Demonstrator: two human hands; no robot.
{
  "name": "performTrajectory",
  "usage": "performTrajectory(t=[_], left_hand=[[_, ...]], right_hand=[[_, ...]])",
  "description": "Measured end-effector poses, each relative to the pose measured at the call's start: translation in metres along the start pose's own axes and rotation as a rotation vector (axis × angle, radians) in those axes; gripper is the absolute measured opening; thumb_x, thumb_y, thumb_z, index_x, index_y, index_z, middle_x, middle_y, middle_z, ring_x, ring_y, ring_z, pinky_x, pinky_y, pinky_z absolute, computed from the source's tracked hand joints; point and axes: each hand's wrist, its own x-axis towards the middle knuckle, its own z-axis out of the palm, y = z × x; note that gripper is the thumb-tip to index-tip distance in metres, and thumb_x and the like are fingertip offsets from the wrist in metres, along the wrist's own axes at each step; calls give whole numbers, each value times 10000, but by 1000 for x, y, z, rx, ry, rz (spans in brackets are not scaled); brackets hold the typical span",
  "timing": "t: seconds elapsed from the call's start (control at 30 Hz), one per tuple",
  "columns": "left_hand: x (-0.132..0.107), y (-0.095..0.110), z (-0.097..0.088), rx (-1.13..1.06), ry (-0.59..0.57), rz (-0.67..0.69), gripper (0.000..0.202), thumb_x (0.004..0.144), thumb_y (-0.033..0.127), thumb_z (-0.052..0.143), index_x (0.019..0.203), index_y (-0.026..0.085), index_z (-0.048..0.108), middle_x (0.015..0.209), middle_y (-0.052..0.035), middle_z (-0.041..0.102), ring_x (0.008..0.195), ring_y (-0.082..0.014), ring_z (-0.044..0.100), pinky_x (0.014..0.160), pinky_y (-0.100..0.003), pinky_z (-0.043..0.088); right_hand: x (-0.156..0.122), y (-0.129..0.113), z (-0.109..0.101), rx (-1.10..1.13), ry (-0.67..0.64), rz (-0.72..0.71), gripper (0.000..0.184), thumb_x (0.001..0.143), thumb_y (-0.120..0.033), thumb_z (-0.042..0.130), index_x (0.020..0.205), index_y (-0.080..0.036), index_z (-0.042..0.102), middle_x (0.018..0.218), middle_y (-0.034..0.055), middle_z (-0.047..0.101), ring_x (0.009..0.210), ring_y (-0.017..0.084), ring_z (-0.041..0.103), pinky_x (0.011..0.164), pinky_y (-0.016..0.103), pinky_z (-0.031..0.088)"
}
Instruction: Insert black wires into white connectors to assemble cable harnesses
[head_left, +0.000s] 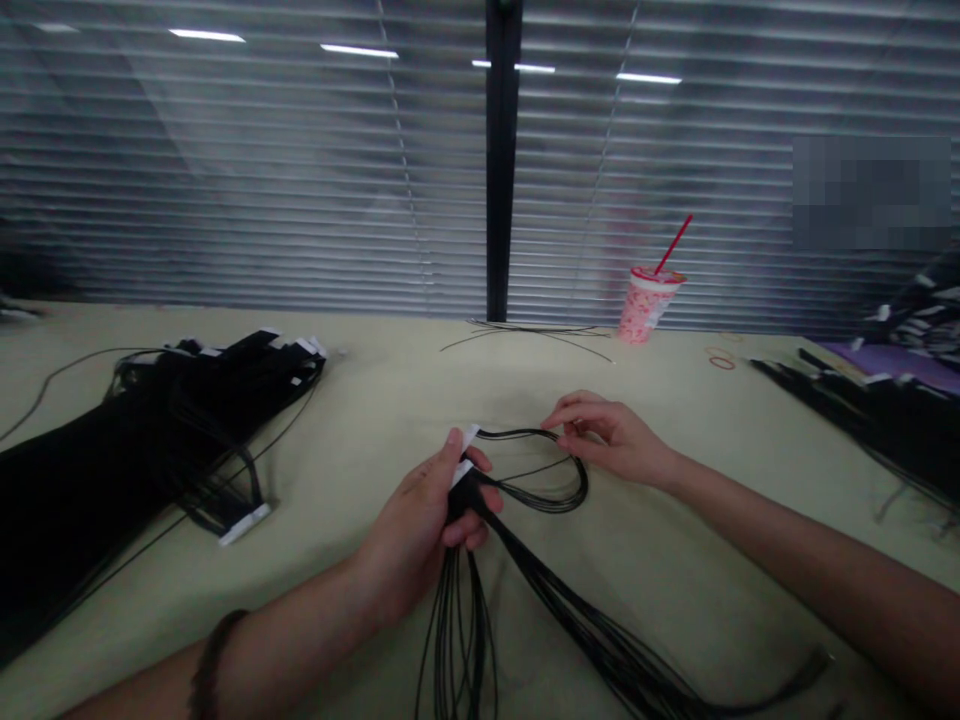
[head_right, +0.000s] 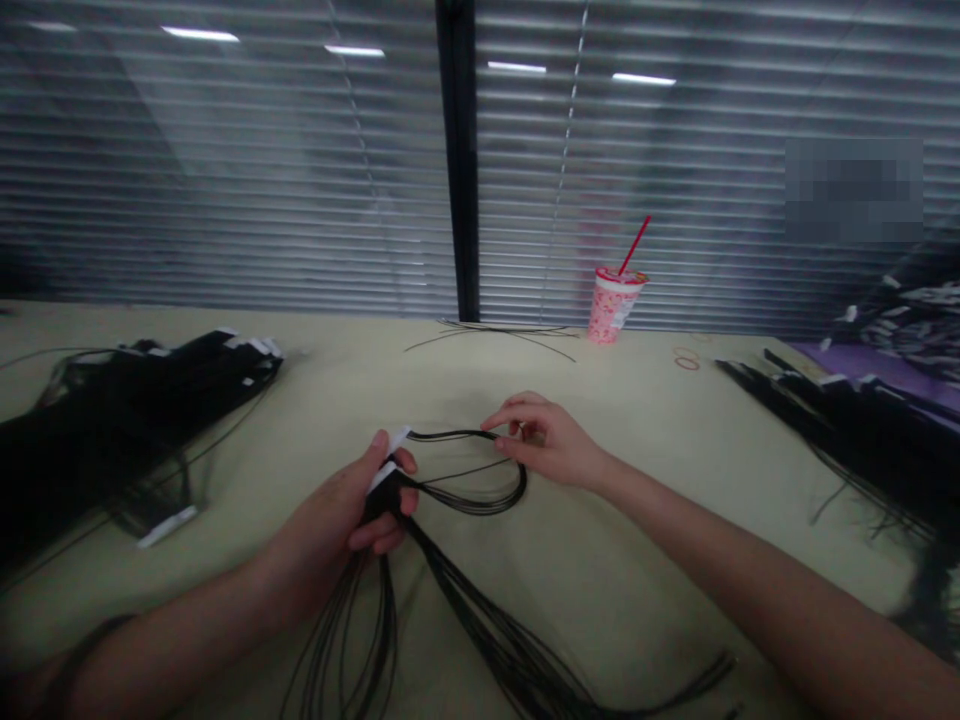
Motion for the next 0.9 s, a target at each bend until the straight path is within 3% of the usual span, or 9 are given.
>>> performTrajectory(t=[0.1,0.13,0.17,0.27,0.33,0.4,0.6,0.83,0.9], left_hand=[[-1,0,0,-2,18,15,326,818,485,390,850,176,487,660,-37,638,339,-6,253,390,-156,331],[-1,0,0,1,21,19,314,818,476,399,855,177,487,687,-47,648,337,-5,251,391,-156,331],[-2,0,1,3,23,22,303,817,467,410,856,176,488,688,-46,648,337,-5,251,391,-157,331],[-3,-1,3,4,27,22,276,810,448,437,841,178,491,530,24,560,336,-21,272,402,-168,350],[-4,-2,3,14,17,30,269,814,443,434,829,181,494,463,61,471,343,-35,302,417,-181,368],[-3,-5,4,30,-2,49,277,824,445,410,829,183,500,484,62,462,360,-41,341,437,-191,378],[-1,-10,3,93,-41,91,287,841,438,376,884,191,514,586,42,520,431,-65,452,453,-194,357],[-2,-10,4,117,-61,88,281,839,427,385,890,183,514,654,23,560,437,-68,461,468,-208,358],[-2,-9,4,118,-58,72,272,826,426,413,869,180,520,647,21,560,431,-68,458,449,-204,343]], right_hand=[[-5,-22,11,-314,369,-148,175,711,-169,579,880,-172,623,944,70,517,909,163,493,759,304,418],[-9,-31,15,-352,427,-192,139,708,-160,578,842,-165,615,885,59,529,866,152,503,748,293,418],[-12,-40,19,-358,416,-235,88,711,-156,575,794,-159,603,803,40,538,783,132,513,704,270,422],[-22,-60,35,-321,169,-273,35,745,-178,559,731,-158,584,656,-5,564,591,87,498,552,211,399],[-26,-66,45,-311,18,-237,85,786,-206,532,792,-171,609,750,-3,627,614,83,529,570,202,405],[-25,-66,51,-303,-51,-183,137,819,-216,498,861,-193,626,866,-5,651,696,89,562,643,205,416],[-18,-63,54,-290,-64,-23,183,827,-205,473,785,-201,650,706,-24,637,628,82,538,607,197,382],[-20,-61,53,-385,-59,-41,161,827,-221,451,786,-162,594,695,2,599,609,89,505,586,219,349],[-19,-59,49,-282,-116,9,131,820,-231,451,839,-163,561,669,1,579,568,88,481,541,219,332]])
